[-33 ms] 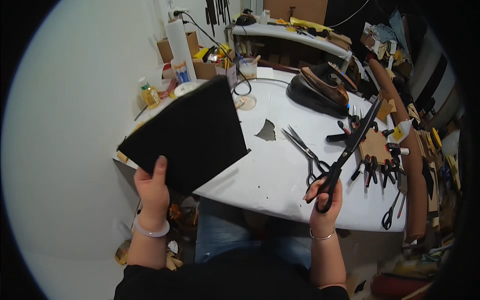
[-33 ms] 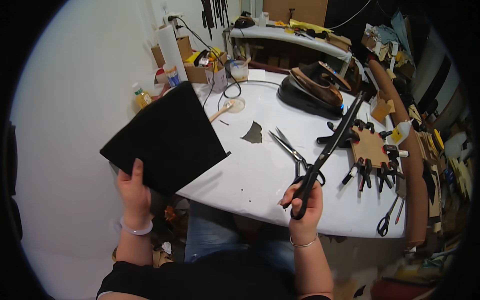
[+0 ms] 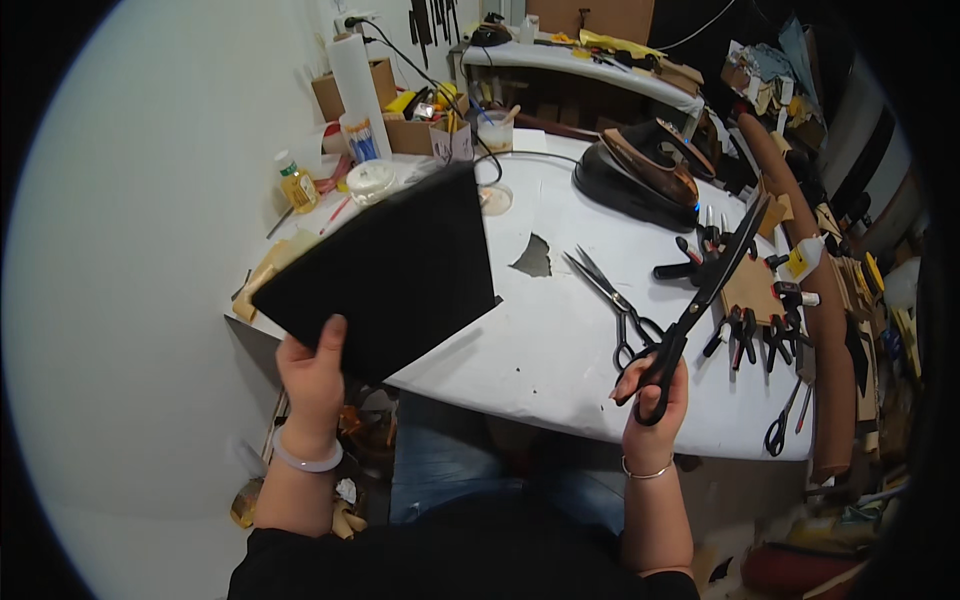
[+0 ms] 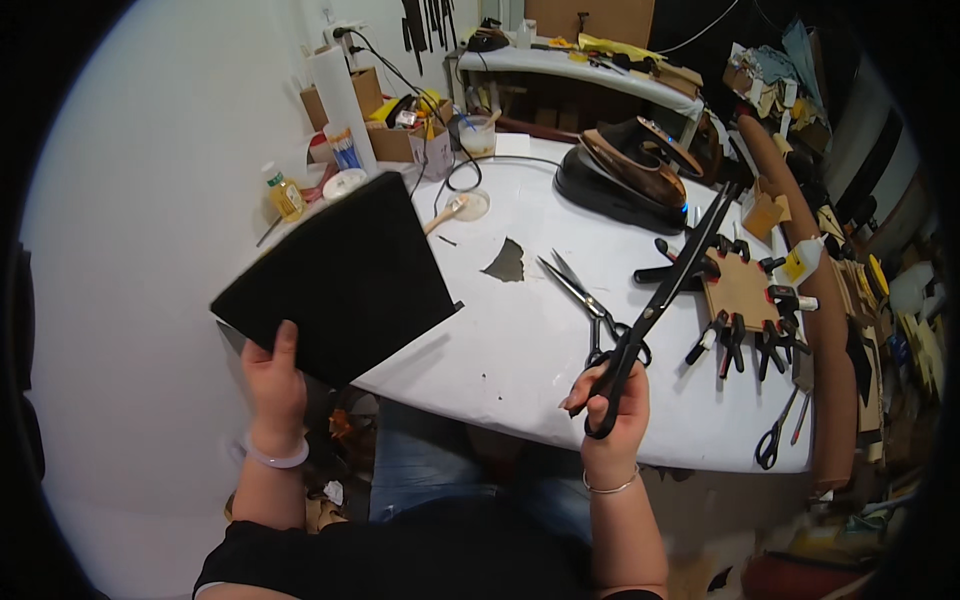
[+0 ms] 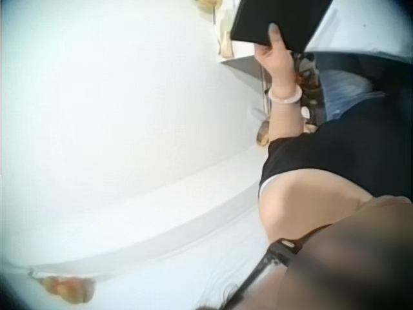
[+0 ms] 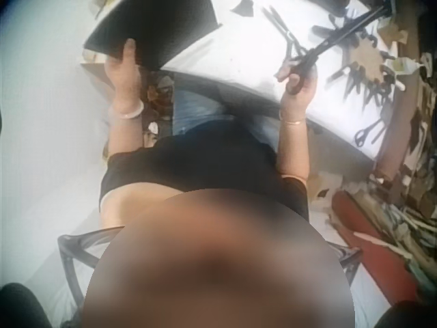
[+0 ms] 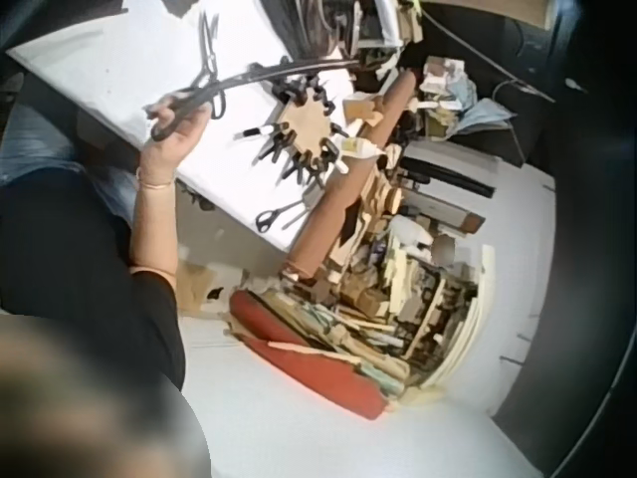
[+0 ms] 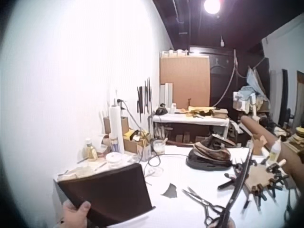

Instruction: The person irons a black leather sheet, trims its edges with scissors, applies a liquid with a brush, and irons it again. The work is performed at a cluttered craft table with tools and materials visible.

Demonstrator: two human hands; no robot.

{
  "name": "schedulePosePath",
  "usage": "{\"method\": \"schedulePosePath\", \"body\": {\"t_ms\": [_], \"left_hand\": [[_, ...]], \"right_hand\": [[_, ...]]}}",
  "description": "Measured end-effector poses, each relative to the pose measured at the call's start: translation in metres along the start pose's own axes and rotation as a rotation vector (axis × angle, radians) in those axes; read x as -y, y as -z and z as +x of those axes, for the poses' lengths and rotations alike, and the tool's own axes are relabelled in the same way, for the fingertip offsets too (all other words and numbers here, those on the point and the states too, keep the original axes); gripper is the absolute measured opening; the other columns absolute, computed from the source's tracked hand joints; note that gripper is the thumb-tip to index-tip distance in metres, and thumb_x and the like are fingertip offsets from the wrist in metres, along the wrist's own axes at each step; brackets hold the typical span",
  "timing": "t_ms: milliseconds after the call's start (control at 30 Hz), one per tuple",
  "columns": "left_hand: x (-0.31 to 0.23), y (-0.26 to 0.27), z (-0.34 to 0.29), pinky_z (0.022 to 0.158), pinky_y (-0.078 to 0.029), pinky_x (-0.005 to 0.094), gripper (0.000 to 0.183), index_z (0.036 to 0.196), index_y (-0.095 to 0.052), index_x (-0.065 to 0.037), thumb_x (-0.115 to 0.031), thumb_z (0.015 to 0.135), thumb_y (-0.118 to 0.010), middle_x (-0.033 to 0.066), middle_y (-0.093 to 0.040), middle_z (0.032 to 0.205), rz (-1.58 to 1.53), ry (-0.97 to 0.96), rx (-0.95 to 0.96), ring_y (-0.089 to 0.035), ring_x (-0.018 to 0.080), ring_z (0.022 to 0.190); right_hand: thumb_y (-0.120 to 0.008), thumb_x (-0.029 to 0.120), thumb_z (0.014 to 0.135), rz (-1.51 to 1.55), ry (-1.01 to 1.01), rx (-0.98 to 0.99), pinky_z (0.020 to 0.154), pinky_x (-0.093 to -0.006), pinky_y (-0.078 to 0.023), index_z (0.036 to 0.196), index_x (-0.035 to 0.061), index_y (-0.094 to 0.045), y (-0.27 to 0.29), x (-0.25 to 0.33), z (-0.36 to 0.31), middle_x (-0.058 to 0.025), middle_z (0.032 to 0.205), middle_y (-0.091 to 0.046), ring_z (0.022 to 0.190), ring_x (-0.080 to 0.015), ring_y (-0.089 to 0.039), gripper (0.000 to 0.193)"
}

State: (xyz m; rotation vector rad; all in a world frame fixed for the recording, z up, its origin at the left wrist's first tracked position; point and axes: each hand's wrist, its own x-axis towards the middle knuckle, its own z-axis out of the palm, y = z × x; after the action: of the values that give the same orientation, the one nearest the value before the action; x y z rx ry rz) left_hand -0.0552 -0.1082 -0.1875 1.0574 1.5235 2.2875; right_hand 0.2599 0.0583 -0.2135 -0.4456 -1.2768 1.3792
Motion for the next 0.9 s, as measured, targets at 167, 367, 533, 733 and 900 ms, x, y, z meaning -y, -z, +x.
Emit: {"method": "schedulePosePath", "body": {"t_ms": [167, 367, 533, 733, 900], "left_hand": [[0.036, -0.008, -0.022, 0.093, -0.05, 0.0274, 0.029, 0.119, -0.066, 0.004, -0.006, 0.092, -0.074, 0.0075, -0.071, 0.112, 0.105, 0.13, 0.079, -0.065, 0.013, 0.101], [0.062, 0.001, -0.043, 0.091, -0.051, 0.0276, 0.027, 0.114, -0.068, 0.004, -0.006, 0.09, -0.075, 0.0077, -0.072, 0.11, 0.18, 0.303, 0.142, -0.066, 0.0136, 0.099], [0.05, 0.0, -0.026, 0.09, -0.051, 0.0284, 0.024, 0.113, -0.068, 0.004, -0.01, 0.094, -0.071, 0.0072, -0.071, 0.107, 0.148, 0.321, 0.07, -0.066, 0.0139, 0.097], [0.035, 0.024, -0.014, 0.102, -0.05, 0.0352, 0.047, 0.139, -0.049, 0.002, -0.012, 0.097, -0.066, 0.0131, -0.061, 0.132, -0.033, 0.355, 0.022, -0.061, 0.0221, 0.117], [0.025, 0.031, -0.015, 0.103, -0.05, 0.037, 0.047, 0.143, -0.044, 0.002, -0.014, 0.101, -0.059, 0.0149, -0.057, 0.137, -0.071, 0.282, 0.117, -0.06, 0.0245, 0.121]], "right_hand": [[-0.08, 0.046, 0.085, -0.042, -0.075, 0.002, 0.066, -0.0292, -0.053, 0.107, 0.0053, -0.049, 0.017, 0.004, -0.016, -0.0063, 0.079, -0.059, 0.07, -0.0147, -0.059, 0.056], [-0.084, 0.039, 0.082, -0.057, -0.264, 0.049, 0.068, -0.0297, -0.054, 0.106, 0.0047, -0.048, 0.032, 0.018, -0.034, -0.0071, 0.081, -0.06, 0.073, -0.0155, -0.061, 0.054], [-0.079, 0.031, 0.087, -0.063, -0.62, 0.266, 0.072, -0.0306, -0.053, 0.108, 0.0043, -0.048, 0.037, 0.032, -0.045, -0.0081, 0.084, -0.062, 0.077, -0.0167, -0.063, 0.046], [-0.062, 0.04, 0.098, 0.18, -1.106, 0.582, 0.08, -0.031, -0.05, 0.11, 0.0057, -0.05, 0.039, 0.035, -0.048, -0.0089, 0.09, -0.061, 0.082, -0.0173, -0.062, 0.038], [-0.064, 0.03, 0.099, 0.338, -1.21, 0.643, 0.081, -0.0322, -0.052, 0.109, 0.0042, -0.05, 0.03, 0.042, -0.047, -0.0085, 0.093, -0.061, 0.084, -0.0165, -0.062, 0.031]]}}
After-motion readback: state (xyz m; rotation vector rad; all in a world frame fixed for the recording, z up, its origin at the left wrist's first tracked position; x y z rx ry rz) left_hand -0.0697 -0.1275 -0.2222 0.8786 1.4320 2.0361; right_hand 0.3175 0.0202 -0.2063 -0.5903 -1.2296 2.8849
